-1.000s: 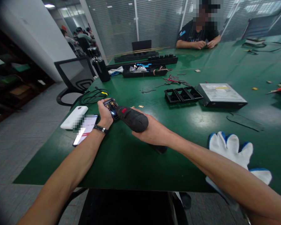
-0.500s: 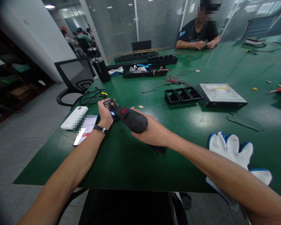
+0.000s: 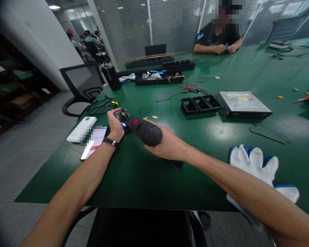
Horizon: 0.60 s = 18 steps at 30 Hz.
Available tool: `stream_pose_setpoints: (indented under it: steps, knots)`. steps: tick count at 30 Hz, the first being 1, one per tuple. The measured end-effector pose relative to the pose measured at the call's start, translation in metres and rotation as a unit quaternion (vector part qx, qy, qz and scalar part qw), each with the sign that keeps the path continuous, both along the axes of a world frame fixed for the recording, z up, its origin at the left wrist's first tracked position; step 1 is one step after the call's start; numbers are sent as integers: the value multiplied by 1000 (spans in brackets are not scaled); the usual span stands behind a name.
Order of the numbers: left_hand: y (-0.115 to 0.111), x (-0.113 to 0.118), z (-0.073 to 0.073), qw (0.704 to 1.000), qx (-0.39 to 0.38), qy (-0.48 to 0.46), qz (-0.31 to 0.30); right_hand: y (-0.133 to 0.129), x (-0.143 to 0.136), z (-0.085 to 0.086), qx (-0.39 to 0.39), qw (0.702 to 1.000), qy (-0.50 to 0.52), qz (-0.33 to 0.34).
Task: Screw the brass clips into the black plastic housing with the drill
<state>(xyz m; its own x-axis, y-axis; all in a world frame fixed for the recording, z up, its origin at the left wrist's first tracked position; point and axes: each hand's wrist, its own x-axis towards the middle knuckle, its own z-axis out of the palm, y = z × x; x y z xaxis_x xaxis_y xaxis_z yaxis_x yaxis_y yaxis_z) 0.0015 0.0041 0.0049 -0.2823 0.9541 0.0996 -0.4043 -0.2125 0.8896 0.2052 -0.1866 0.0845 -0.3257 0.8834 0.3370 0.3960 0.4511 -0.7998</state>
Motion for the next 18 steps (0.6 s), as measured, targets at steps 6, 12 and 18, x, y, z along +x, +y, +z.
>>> stream_pose_setpoints:
  steps: [6,12,18]
  knots:
    - [0,1,0,1000,3,-4,1,0,0,0,0,1000,-5,-1]
    - [2,0,-1,1000,-2,4,5,1,1,-2,-2,1000,-1,0]
    - [2,-1,-2,1000,2,5,2,0,1,-2,0,1000,-1,-4]
